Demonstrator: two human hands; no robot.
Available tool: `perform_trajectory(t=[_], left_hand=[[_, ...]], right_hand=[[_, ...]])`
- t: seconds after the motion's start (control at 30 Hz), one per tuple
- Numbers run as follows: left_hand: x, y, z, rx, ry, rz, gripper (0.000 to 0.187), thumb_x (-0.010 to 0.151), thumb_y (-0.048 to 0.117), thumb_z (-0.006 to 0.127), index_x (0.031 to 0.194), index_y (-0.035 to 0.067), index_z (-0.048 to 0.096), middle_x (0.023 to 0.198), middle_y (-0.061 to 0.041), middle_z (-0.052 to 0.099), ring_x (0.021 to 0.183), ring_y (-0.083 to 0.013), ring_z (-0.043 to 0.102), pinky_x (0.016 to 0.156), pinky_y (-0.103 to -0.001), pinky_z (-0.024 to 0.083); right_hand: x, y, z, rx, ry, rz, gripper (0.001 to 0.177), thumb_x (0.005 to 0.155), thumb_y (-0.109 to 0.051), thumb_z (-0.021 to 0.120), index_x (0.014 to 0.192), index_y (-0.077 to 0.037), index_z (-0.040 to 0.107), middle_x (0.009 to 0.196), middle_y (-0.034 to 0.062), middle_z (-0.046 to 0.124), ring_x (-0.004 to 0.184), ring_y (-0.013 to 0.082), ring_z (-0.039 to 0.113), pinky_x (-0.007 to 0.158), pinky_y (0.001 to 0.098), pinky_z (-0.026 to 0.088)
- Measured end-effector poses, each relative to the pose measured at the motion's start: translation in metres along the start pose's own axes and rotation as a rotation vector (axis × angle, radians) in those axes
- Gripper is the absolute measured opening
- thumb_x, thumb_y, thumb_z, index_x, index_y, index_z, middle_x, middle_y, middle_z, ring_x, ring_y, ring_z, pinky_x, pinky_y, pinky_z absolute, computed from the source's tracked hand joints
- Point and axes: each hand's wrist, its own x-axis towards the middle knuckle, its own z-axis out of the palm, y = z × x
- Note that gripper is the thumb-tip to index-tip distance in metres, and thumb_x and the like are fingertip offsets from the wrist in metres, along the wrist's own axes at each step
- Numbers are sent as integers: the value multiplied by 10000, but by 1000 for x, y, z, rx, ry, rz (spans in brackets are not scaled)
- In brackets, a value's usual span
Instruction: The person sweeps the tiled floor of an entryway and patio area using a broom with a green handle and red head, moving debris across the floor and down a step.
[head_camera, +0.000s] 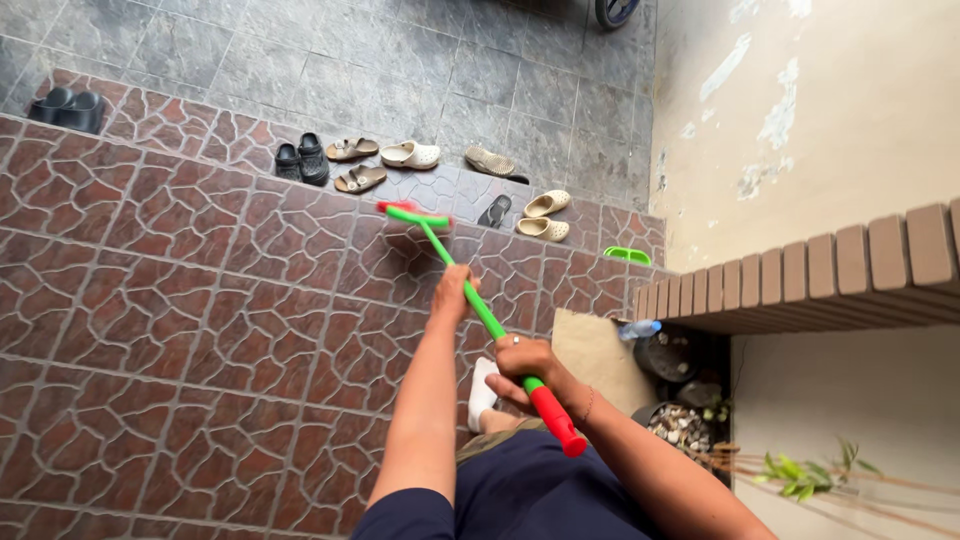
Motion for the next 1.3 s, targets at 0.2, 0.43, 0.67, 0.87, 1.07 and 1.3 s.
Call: perform_trajectory(t=[0.2, 0.43, 0.67, 0.87, 1.07, 1.3], left_hand=[[54, 83, -26, -15, 184, 180, 227, 931, 263, 709, 886, 52, 638, 967, -197, 693, 1023, -442, 618, 997, -522, 478], [21, 119, -58, 239, 73, -217, 228, 921, 341, 660, 856, 125, 694, 931, -158, 742, 933, -400, 689, 1077, -564, 400], [-2, 49, -35, 329, -195, -367, 257, 910, 391, 669, 839, 146, 698, 957, -157, 747, 1005, -389, 691, 1132, -572, 394], [71, -3, 22, 306, -114, -233, 198, 858, 317, 660, 969, 154, 649, 1062, -122, 720, 1085, -389, 647, 1046, -649, 357], [179, 11, 44, 299, -25, -129, 196, 964, 330, 596, 950, 137, 626, 1043, -140, 708, 1070, -389, 658, 966, -615, 451], [271, 173, 42, 42, -30, -10, 309, 926, 401, 657, 940, 96, 611, 1014, -146, 702, 1040, -411, 625, 851, -545, 487]], right_hand=[[47, 46, -92, 286, 271, -164, 404, 1042, -154, 527, 665, -46, 431, 610, 16, 433, 566, 168, 412, 681, 360, 470], [96, 67, -137, 693, 392, 94, 430, 1067, -119, 481, 643, -73, 424, 563, -6, 388, 506, 104, 333, 604, 319, 415], [102, 119, -110, 822, 245, 297, 433, 1049, -151, 528, 634, -60, 443, 555, 8, 416, 502, 118, 359, 548, 322, 394], [107, 138, -129, 359, 48, 284, 387, 994, -163, 593, 645, -19, 507, 563, 23, 419, 538, 128, 353, 495, 319, 306], [129, 155, -178, 295, 61, 130, 358, 993, -151, 590, 691, -11, 457, 601, 36, 409, 560, 127, 397, 545, 319, 377], [153, 209, -281, 639, 551, -29, 445, 1082, -231, 537, 681, -125, 375, 569, -55, 345, 497, 90, 271, 515, 294, 299]])
